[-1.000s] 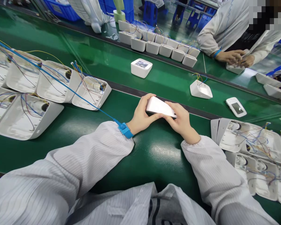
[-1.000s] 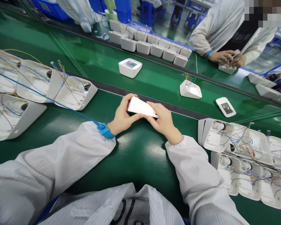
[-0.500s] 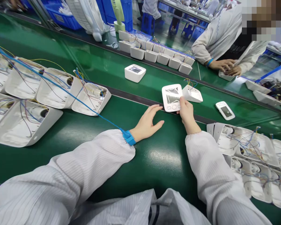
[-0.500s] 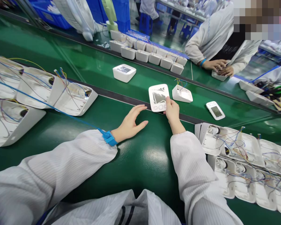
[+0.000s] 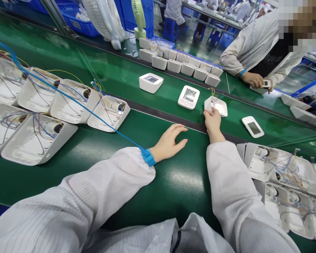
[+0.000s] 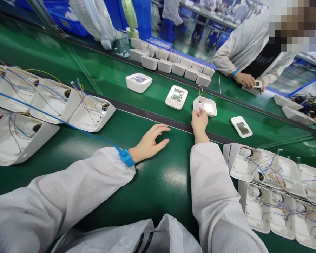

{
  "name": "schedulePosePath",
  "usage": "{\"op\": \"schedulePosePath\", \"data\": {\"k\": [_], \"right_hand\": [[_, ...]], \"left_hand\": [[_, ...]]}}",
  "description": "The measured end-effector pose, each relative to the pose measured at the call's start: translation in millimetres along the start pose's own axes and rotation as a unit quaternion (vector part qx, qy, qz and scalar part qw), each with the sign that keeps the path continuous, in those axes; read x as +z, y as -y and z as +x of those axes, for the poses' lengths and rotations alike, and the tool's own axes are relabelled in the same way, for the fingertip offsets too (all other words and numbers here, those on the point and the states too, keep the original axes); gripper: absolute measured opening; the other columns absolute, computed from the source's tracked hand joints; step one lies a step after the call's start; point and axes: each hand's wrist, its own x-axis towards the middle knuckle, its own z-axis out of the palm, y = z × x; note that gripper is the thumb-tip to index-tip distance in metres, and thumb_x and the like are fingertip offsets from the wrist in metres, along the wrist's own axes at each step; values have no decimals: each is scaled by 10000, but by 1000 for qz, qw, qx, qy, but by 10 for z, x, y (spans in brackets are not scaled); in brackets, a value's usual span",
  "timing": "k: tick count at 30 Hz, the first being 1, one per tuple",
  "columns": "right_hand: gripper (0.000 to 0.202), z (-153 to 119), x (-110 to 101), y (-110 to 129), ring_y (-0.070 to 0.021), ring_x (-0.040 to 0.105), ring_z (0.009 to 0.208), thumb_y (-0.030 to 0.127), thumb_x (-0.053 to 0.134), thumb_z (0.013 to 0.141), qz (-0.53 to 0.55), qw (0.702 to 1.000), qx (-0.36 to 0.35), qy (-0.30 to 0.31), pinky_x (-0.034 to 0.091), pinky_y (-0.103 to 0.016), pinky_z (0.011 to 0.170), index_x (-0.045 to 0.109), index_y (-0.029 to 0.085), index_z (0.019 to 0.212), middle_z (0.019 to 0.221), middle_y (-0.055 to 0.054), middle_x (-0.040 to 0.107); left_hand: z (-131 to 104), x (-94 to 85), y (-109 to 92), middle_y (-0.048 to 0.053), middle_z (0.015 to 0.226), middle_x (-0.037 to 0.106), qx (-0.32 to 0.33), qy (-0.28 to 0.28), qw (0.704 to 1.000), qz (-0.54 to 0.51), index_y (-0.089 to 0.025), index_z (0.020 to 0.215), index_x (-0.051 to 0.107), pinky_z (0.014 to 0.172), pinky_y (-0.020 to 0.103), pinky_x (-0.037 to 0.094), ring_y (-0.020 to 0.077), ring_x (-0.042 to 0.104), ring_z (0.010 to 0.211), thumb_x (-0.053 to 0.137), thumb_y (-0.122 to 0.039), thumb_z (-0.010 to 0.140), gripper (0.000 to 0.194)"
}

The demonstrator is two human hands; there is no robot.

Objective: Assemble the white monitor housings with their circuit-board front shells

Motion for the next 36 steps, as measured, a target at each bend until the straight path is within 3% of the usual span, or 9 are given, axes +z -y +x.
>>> {"op": "schedulePosePath", "data": {"k": [6,12,15,21,24,27,30,32,36], "right_hand": [[366,-323,-104,209,-179,648,724,511,435,891,122,984,30,-127,511,-310,746,573,185,796,667,-19,631],[460,-871,-283,318,-137,463,470,551,389,925,156,985,-73,-7,412,-273,517,479,227,611,474,48,408],[476,-1039,-338,332,-129,443,497,521,469,899,142,977,-138,80,381,-276,523,470,215,535,502,24,462],[489,-1005,-467,331,-99,351,462,463,523,850,107,966,-201,125,300,-257,489,354,211,466,458,41,370],[452,-1017,-537,408,-96,372,440,419,529,849,42,943,-284,168,302,-255,481,412,207,468,447,38,405],[339,-973,-562,530,-115,495,502,378,534,871,-52,931,-324,163,374,-258,533,579,199,586,531,10,559],[208,-659,-595,589,-166,626,697,354,566,868,-170,946,-248,122,462,-291,668,691,195,817,757,-35,695],[214,-293,-688,528,-220,663,830,326,612,836,-256,949,-143,118,494,-351,781,704,173,953,896,-82,721],[698,423,-1077,154,-363,630,1029,399,790,687,-404,903,43,138,484,-490,875,579,33,1243,1092,-251,662]], "left_hand": [[66,-36,152,100,1175,635,-83,-62,990,-100,-189,1091,637,900,384,544,210,611,1094,523,-213,869,251],[152,-69,314,108,1241,640,-164,-193,947,-197,-169,1200,584,1060,434,449,207,609,1150,523,-219,857,352],[156,-73,294,100,1214,668,-186,-156,944,-222,-169,1163,628,1040,444,459,232,617,1137,571,-277,844,342],[165,-106,238,68,1126,710,-195,-90,942,-258,-183,1060,683,948,410,512,235,649,1059,561,-288,828,282],[153,-95,227,85,1104,706,-186,-97,961,-182,-174,1053,672,899,399,532,227,659,1027,513,-301,861,280],[123,-63,188,93,1148,691,-93,-6,995,-35,-179,1094,661,939,432,515,243,646,1059,560,-272,827,300],[96,-46,136,84,1091,710,-9,90,994,60,-183,1033,682,962,463,499,260,649,1055,534,-260,849,249],[84,-51,112,79,1059,718,-8,90,994,65,-182,1027,681,943,456,510,252,658,1028,508,-256,870,245],[78,-68,97,76,1066,712,-26,68,997,41,-179,1056,671,938,432,521,234,655,1024,502,-236,869,258]]}}
